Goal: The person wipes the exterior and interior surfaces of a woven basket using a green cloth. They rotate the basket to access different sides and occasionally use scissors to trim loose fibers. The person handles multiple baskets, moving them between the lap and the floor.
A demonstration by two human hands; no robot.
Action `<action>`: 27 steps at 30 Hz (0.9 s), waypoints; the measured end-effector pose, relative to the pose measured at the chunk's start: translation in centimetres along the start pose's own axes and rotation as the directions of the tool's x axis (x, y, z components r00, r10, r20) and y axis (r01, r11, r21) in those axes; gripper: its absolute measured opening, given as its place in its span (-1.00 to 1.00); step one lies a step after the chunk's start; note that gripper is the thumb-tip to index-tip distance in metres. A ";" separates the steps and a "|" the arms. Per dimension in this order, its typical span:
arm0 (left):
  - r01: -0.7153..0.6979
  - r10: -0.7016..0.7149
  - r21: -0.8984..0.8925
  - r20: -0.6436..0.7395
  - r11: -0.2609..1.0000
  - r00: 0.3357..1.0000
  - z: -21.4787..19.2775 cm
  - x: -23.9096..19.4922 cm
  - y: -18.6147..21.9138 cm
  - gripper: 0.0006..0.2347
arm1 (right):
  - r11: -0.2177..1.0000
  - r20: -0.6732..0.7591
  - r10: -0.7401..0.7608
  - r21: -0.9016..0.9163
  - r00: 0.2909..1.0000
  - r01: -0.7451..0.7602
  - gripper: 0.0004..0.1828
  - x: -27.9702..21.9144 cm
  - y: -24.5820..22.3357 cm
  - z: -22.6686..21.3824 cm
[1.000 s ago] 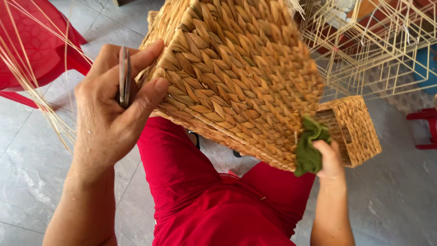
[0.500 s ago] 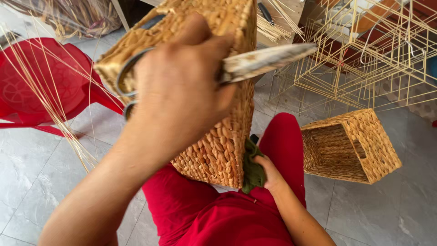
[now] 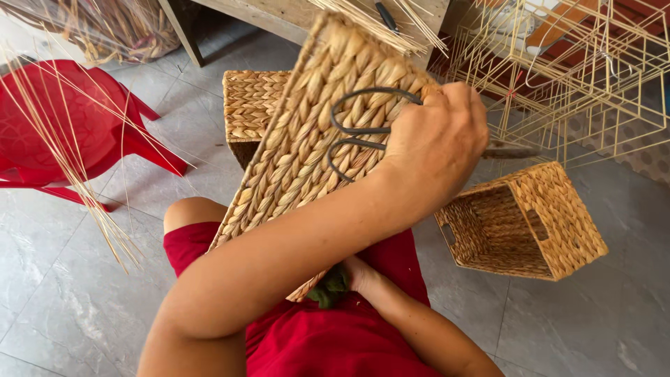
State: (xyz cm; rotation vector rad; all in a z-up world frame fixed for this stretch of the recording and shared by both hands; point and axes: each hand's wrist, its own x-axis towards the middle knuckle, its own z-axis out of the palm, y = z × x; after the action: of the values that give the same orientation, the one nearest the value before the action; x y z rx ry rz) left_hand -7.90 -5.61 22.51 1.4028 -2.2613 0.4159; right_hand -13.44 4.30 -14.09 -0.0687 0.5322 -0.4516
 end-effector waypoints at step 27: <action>0.616 -0.527 -0.368 0.320 0.697 0.787 2.8 -15.0 -12.2 -0.55 | 0.997 -0.054 0.073 -0.003 0.996 -0.073 -0.27 -0.4 0.4 0.9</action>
State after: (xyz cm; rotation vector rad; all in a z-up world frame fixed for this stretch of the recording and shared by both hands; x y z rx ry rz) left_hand 8.25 -0.78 12.61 1.8213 -1.7275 -0.4547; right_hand -13.10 4.80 -13.22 -0.0413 0.5870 -0.3820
